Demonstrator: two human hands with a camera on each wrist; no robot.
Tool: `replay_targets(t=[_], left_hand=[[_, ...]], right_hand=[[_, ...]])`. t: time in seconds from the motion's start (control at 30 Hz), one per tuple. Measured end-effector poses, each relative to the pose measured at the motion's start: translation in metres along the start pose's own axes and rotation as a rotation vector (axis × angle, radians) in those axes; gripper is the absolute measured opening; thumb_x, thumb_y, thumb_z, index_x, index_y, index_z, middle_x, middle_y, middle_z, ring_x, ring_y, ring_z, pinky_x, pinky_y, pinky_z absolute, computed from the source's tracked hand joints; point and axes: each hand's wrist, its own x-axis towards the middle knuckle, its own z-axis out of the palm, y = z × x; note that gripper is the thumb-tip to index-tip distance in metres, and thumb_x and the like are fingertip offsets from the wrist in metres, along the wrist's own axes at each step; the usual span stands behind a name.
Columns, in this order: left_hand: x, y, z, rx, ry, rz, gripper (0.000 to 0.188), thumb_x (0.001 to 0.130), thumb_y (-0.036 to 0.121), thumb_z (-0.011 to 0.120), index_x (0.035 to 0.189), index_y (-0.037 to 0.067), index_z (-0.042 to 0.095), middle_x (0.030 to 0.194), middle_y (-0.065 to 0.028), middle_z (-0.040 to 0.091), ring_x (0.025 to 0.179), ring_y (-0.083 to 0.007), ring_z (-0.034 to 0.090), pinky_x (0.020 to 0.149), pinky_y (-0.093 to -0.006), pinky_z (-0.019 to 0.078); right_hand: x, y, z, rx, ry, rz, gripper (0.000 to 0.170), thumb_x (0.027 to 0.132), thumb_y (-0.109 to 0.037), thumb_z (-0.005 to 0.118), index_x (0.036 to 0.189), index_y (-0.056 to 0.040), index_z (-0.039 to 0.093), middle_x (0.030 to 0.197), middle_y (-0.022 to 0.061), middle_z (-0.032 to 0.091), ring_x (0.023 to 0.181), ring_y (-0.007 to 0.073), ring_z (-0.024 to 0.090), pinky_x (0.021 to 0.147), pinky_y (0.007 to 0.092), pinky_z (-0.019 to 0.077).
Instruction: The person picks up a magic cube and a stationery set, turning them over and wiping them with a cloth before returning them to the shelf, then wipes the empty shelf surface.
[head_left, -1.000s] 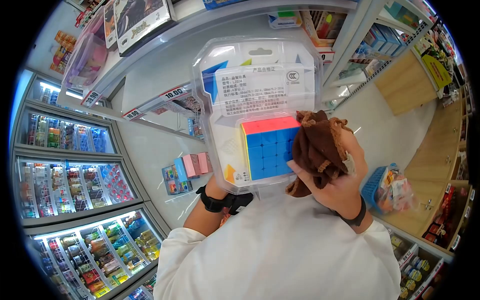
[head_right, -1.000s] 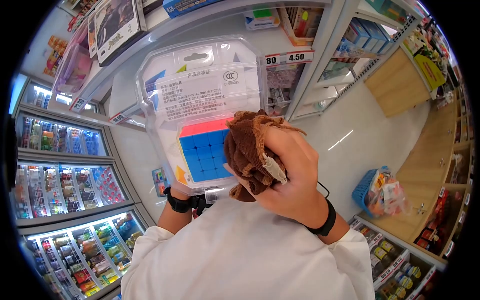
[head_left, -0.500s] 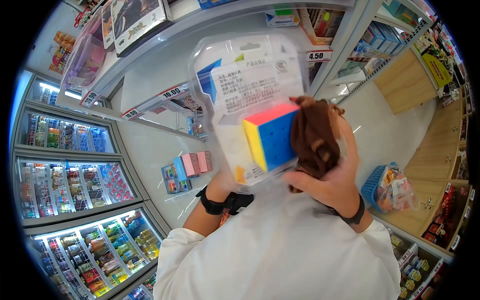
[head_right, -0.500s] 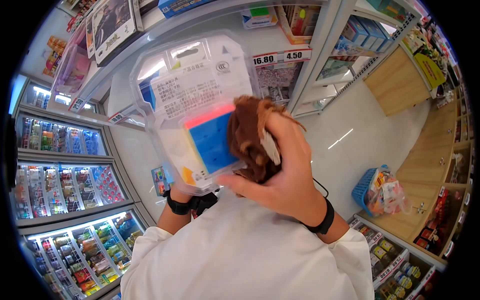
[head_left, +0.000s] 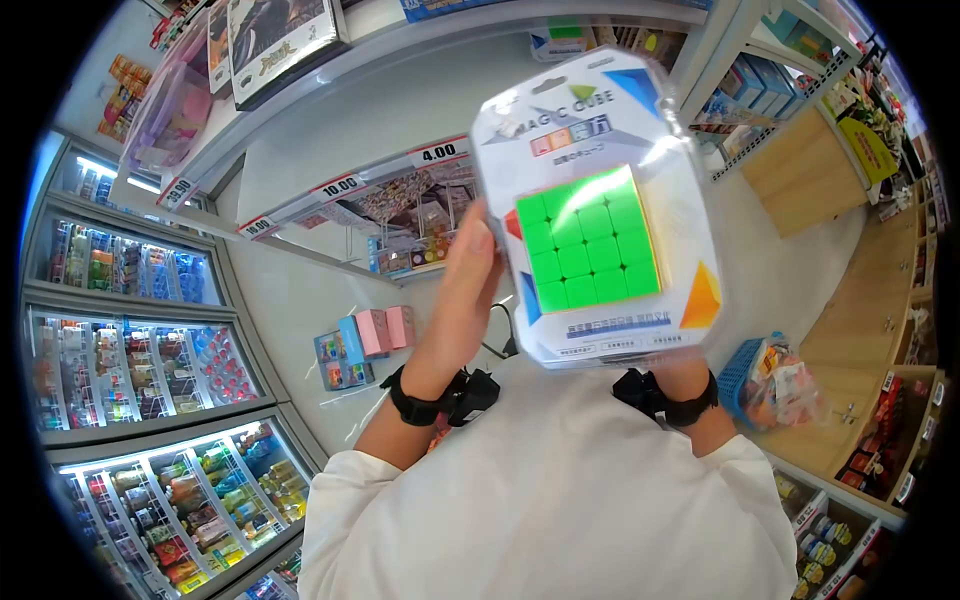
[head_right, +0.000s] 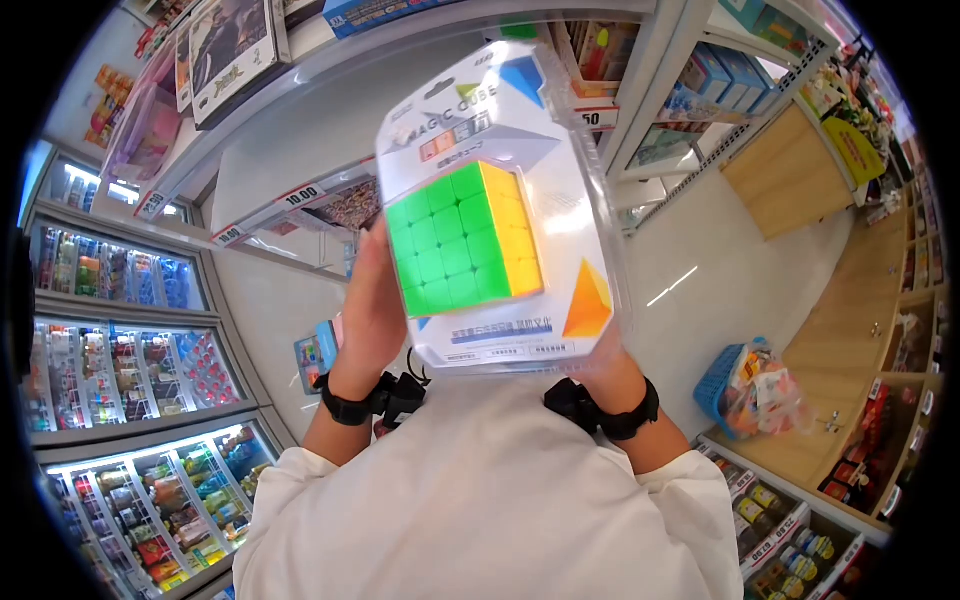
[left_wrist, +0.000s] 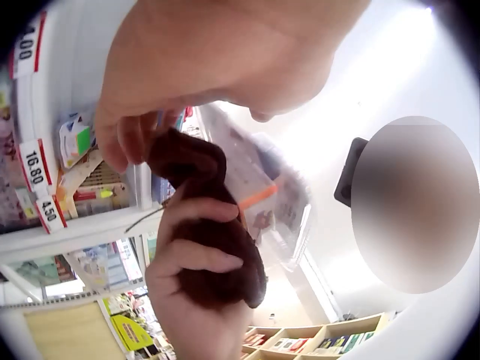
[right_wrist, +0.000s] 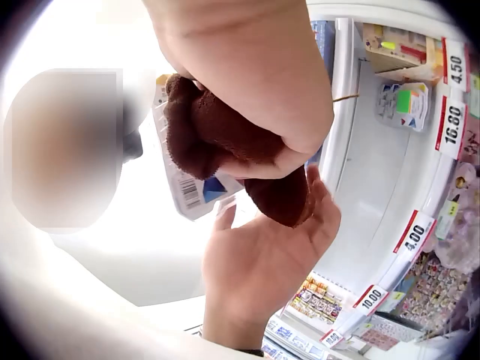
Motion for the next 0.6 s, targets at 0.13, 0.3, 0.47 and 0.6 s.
replay_targets(t=[0.13, 0.3, 0.47, 0.6], left_hand=[[-0.012, -0.003, -0.001, -0.178, -0.111, -0.039, 0.052, 0.1, 0.039, 0.034, 0.141, 0.006, 0.031, 0.137, -0.0087, 0.043, 0.124, -0.0165, 0.044, 0.103, -0.0318, 0.0358], [-0.01, -0.001, -0.006, -0.356, -0.077, -0.14, 0.051, 0.099, 0.036, 0.036, 0.14, 0.006, 0.032, 0.135, -0.0103, 0.047, 0.12, -0.0202, 0.05, 0.101, -0.0348, 0.0402], [-0.013, -0.003, -0.01, -0.613, -0.007, -0.249, 0.05, 0.098, 0.035, 0.039, 0.139, 0.006, 0.033, 0.133, -0.0115, 0.048, 0.119, -0.0218, 0.051, 0.101, -0.0368, 0.0414], [-0.011, -0.002, -0.009, -0.629, 0.016, -0.218, 0.051, 0.099, 0.037, 0.036, 0.138, 0.004, 0.037, 0.132, -0.0126, 0.051, 0.117, -0.0237, 0.054, 0.099, -0.039, 0.0434]], right_hand=[[0.004, -0.01, -0.003, 1.169, 0.128, 0.52, 0.049, 0.098, -0.035, 0.043, 0.136, -0.0045, 0.036, 0.131, 0.0082, 0.048, 0.116, 0.0175, 0.051, 0.095, 0.0326, 0.0441], [0.027, -0.033, 0.0, 0.622, 0.257, 0.444, 0.041, 0.095, -0.022, 0.051, 0.131, -0.0038, 0.044, 0.125, 0.0063, 0.052, 0.111, 0.0139, 0.052, 0.095, 0.0277, 0.0416], [0.041, -0.033, -0.019, 0.33, 0.568, 0.304, 0.041, 0.091, -0.016, 0.061, 0.126, -0.0002, 0.048, 0.109, 0.0079, 0.059, 0.093, 0.0125, 0.058, 0.081, 0.025, 0.0466], [0.041, -0.059, -0.03, 0.216, 0.565, 0.119, 0.041, 0.089, -0.014, 0.062, 0.124, 0.0044, 0.048, 0.111, 0.0109, 0.06, 0.09, 0.0162, 0.06, 0.078, 0.0286, 0.0488]])
